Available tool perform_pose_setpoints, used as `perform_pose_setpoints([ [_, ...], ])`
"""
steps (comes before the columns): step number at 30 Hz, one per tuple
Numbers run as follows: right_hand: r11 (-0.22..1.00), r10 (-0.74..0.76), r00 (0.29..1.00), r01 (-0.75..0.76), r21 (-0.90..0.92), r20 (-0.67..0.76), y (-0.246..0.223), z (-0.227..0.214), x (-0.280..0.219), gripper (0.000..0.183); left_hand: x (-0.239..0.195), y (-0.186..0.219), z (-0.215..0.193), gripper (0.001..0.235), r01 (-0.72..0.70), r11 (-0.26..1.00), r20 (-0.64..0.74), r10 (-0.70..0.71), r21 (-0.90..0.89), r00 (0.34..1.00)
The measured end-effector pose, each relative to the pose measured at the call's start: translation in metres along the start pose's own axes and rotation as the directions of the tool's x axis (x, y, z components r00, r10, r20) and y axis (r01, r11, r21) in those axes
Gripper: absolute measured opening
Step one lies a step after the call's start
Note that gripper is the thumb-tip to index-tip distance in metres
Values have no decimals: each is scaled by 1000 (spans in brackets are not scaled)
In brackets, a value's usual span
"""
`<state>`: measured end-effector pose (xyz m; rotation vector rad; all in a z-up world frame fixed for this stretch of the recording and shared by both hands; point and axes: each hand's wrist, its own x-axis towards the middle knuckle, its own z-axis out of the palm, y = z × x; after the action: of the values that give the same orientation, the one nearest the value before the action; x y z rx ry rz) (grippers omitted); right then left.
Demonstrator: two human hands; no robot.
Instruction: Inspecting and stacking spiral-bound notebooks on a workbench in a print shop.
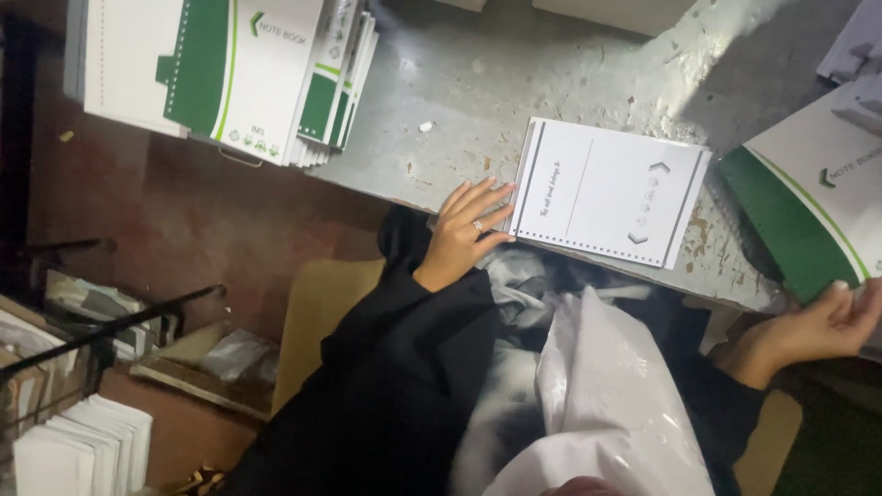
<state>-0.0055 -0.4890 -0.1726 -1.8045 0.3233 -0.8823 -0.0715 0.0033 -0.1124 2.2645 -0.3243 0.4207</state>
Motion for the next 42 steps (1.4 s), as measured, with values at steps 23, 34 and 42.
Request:
perform_pose_setpoints([
  [23, 831, -358, 661, 547, -98, 659, -98, 65, -93, 42, 5, -3, 1, 38, 96, 994, -2, -97, -50, 995],
  [34, 838, -371, 655, 542, -67, 658, -107, 69, -89, 35, 4, -4, 1, 33, 85, 996, -8, -85, -31, 996],
  [42, 831, -388, 656, 553, -62, 647, -104, 69, -91, 28, 6, -4, -1, 36, 90, 996, 1, -90, -26, 996],
])
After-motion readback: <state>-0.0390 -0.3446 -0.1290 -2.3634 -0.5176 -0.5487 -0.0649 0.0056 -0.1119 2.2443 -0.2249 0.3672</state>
